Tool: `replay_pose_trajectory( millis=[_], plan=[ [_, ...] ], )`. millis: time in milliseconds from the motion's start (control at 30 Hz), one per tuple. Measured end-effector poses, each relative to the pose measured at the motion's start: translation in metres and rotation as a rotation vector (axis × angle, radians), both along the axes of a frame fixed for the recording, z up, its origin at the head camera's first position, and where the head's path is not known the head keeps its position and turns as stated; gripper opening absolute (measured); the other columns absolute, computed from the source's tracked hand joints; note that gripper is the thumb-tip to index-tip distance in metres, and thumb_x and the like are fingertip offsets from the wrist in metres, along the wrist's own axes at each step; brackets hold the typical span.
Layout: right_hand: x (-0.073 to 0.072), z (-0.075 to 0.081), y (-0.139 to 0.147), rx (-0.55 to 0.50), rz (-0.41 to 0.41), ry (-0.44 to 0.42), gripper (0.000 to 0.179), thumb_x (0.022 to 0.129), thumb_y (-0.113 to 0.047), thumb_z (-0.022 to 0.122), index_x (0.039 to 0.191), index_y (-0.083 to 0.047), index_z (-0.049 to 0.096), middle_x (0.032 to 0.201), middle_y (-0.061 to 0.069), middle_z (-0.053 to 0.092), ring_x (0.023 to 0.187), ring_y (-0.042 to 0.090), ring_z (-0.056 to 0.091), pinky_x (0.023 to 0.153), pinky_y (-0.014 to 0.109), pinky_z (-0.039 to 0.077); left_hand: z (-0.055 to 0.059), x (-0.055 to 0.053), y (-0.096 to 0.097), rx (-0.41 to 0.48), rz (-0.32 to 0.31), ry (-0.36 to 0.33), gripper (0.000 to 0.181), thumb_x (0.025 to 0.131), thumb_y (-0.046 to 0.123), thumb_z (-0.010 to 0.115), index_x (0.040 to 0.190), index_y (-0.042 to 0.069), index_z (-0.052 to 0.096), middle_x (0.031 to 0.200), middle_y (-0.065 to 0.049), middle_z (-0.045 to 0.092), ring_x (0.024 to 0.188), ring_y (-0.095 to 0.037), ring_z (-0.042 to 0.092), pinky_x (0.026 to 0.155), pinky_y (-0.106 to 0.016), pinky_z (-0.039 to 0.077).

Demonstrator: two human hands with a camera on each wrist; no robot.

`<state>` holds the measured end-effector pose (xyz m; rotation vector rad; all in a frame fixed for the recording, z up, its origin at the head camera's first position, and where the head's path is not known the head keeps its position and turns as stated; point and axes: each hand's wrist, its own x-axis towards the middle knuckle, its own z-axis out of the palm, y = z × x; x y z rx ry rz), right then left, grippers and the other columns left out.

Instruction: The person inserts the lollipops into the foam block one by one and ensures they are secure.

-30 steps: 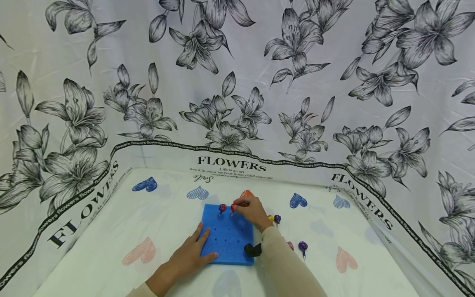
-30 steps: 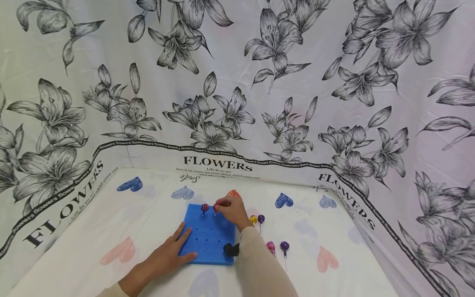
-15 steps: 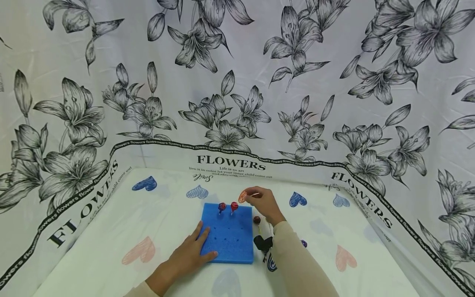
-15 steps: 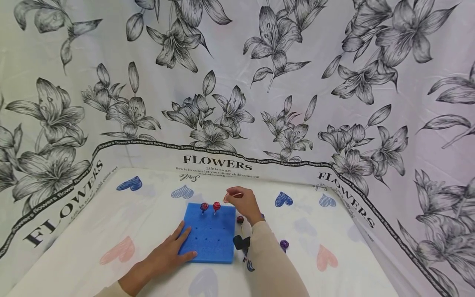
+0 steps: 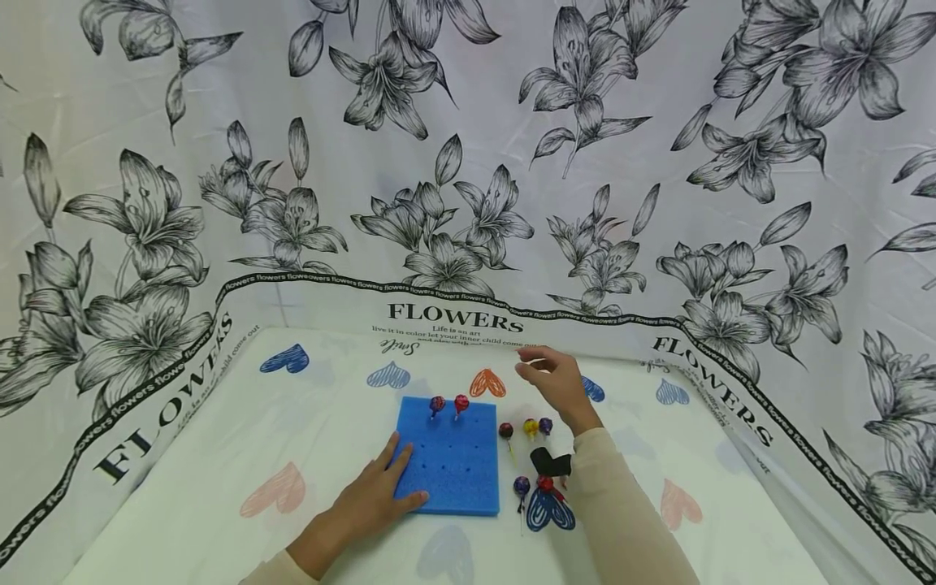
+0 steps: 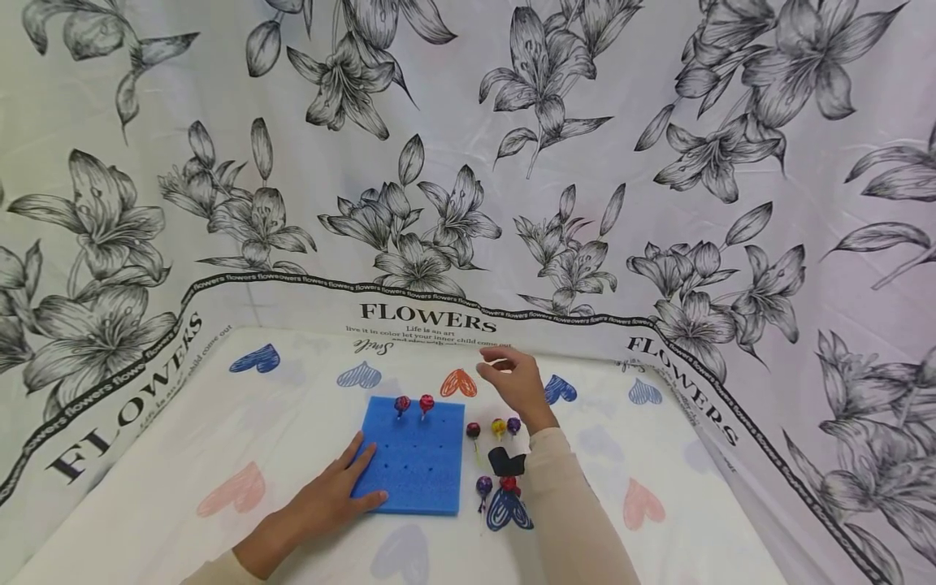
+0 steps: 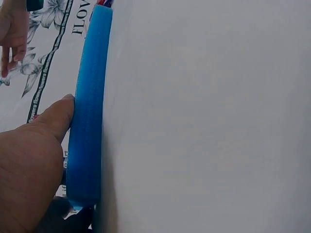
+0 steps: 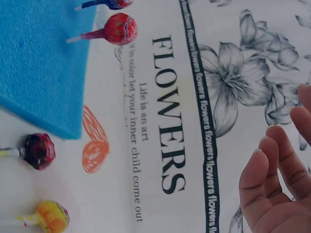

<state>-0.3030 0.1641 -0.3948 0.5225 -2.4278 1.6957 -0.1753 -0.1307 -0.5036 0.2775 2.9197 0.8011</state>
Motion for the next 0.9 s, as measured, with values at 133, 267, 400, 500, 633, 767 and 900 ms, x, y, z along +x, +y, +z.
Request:
replay_pose_trajectory(
  millis=[133, 267, 400, 500, 633, 767, 900],
  plan=[
    [0.003, 0.004, 0.011, -0.013, -0.011, 0.013, 0.029, 0.09, -0.016, 0.071, 0.118, -0.007, 0.068, 0.112, 0.01, 0.063, 0.098, 0.026, 0.059, 0.078, 0.046, 0.052, 0.0, 0.0, 0.0, 0.003, -0.003, 0.0, 0.093, 0.082, 0.064, 0.063, 0.15, 0.007, 0.035, 0.158, -0.018, 0.015, 0.129, -0.054, 0.033, 0.091, -0.064, 0.04],
    [0.006, 0.006, 0.021, -0.015, -0.026, 0.044, 0.032, 0.091, -0.015, 0.07, 0.12, -0.004, 0.066, 0.118, 0.013, 0.062, 0.1, 0.03, 0.058, 0.079, 0.047, 0.051, 0.0, 0.0, -0.001, 0.003, -0.004, -0.002, 0.093, 0.082, 0.064, 0.063, 0.15, 0.007, 0.035, 0.158, -0.018, 0.015, 0.129, -0.054, 0.033, 0.091, -0.065, 0.039],
    [0.007, 0.007, 0.032, 0.0, -0.068, 0.056, 0.032, 0.091, -0.02, 0.071, 0.119, -0.006, 0.067, 0.119, 0.009, 0.063, 0.099, 0.027, 0.057, 0.076, 0.037, 0.052, 0.0, 0.001, -0.001, 0.004, -0.002, 0.004, 0.092, 0.082, 0.063, 0.063, 0.15, 0.007, 0.035, 0.158, -0.017, 0.015, 0.129, -0.054, 0.033, 0.091, -0.065, 0.039],
    [0.007, 0.004, 0.039, -0.007, -0.105, 0.031, 0.032, 0.089, -0.025, 0.072, 0.117, -0.011, 0.068, 0.116, 0.007, 0.064, 0.093, 0.026, 0.057, 0.061, 0.03, 0.05, 0.0, 0.0, 0.0, 0.006, -0.001, 0.006, 0.092, 0.082, 0.063, 0.063, 0.15, 0.007, 0.035, 0.158, -0.017, 0.015, 0.129, -0.054, 0.033, 0.091, -0.065, 0.039],
    [0.004, -0.007, 0.049, -0.03, -0.143, -0.019, 0.033, 0.088, -0.028, 0.074, 0.116, -0.013, 0.069, 0.114, 0.007, 0.063, 0.087, 0.028, 0.057, 0.051, 0.034, 0.047, 0.0, 0.0, 0.0, 0.006, -0.003, 0.009, 0.092, 0.082, 0.063, 0.063, 0.15, 0.007, 0.035, 0.158, -0.018, 0.015, 0.129, -0.055, 0.033, 0.091, -0.065, 0.039],
    [-0.001, -0.021, 0.056, -0.022, -0.173, -0.057, 0.035, 0.088, -0.028, 0.074, 0.118, -0.01, 0.068, 0.113, 0.01, 0.062, 0.09, 0.026, 0.058, 0.067, 0.038, 0.052, 0.0, 0.0, 0.0, 0.003, -0.002, 0.012, 0.092, 0.082, 0.063, 0.064, 0.15, 0.007, 0.035, 0.158, -0.018, 0.015, 0.129, -0.054, 0.033, 0.091, -0.065, 0.039],
    [-0.005, -0.036, 0.059, -0.015, -0.192, -0.107, 0.033, 0.089, -0.025, 0.073, 0.118, -0.009, 0.067, 0.112, 0.012, 0.061, 0.091, 0.026, 0.059, 0.075, 0.038, 0.052, 0.0, 0.0, 0.0, 0.003, -0.001, 0.01, 0.092, 0.082, 0.063, 0.064, 0.15, 0.007, 0.035, 0.158, -0.018, 0.015, 0.128, -0.055, 0.033, 0.09, -0.066, 0.039]
  ],
)
